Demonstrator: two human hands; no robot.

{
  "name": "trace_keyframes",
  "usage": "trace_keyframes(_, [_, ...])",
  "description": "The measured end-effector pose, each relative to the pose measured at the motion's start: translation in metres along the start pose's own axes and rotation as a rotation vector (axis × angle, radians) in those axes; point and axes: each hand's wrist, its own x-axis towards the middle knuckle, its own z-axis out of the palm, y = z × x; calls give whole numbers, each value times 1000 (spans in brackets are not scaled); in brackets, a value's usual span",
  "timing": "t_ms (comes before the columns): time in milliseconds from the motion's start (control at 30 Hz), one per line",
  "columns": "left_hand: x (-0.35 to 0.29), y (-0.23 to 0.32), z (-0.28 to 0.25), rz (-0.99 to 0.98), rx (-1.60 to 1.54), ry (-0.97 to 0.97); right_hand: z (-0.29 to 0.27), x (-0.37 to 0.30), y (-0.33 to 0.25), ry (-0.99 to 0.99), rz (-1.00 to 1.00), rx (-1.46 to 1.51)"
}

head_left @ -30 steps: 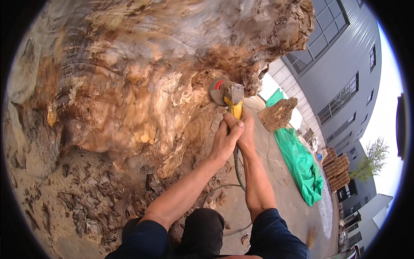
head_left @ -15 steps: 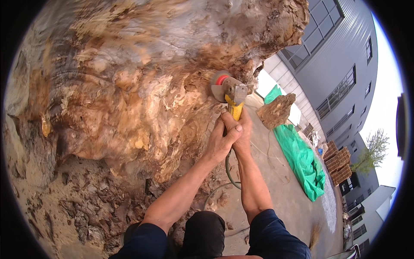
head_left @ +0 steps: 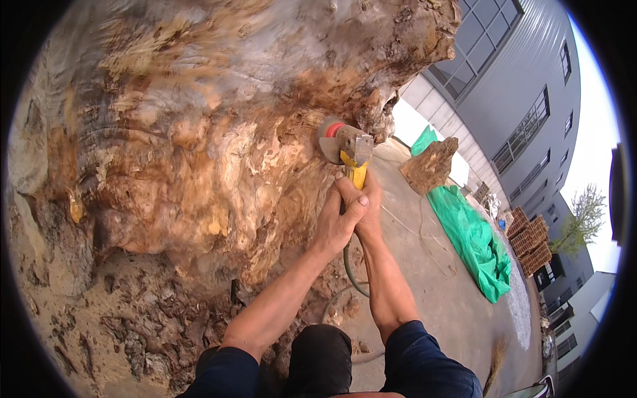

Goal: The person carves a large piece of wood using a chisel and hammer, then switches to an angle grinder to smooth and shape the surface. Wood chips accumulate on the floor as the person works on different sections of the log.

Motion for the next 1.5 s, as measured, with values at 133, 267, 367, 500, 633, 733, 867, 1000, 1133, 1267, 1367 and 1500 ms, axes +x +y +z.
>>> trace_keyframes(133, [1,6,-1,30,77,9,5,-5,-16,34,60,128])
trace_keyframes(267, [-1,7,4,-11,47,22,5,-2,3,69,-8,137])
trace_keyframes(367, [-5,-1,3,-12,103,24,0,-6,10,17,89,82])
trace_keyframes(500, [-10,-7,11,23,106,100,-3,-7,13,24,44,36])
trace_keyframes(633, [-5,-5,10,-3,110,54,-6,-3,13,48,37,12])
trace_keyframes(733, [-4,-4,9,-2,75,44,-4,-5,9,47,75,47])
trace_keyframes(867, [-6,-8,7,-15,85,26,-5,-5,20,0,122,64])
trace_keyframes(1000, [-8,-7,9,29,157,26,-5,-5,29,16,102,107])
trace_keyframes(1133, [-6,-1,14,53,163,18,-12,-9,8,39,105,50])
trace_keyframes(1267, [-10,-5,12,20,170,24,-11,-9,9,23,82,50])
trace_keyframes(1367, [-20,2,19,-45,91,-2,-18,-18,8,25,-27,74])
trace_keyframes(1500, [-20,2,31,-53,-114,-63,-34,-21,11,83,-241,-189])
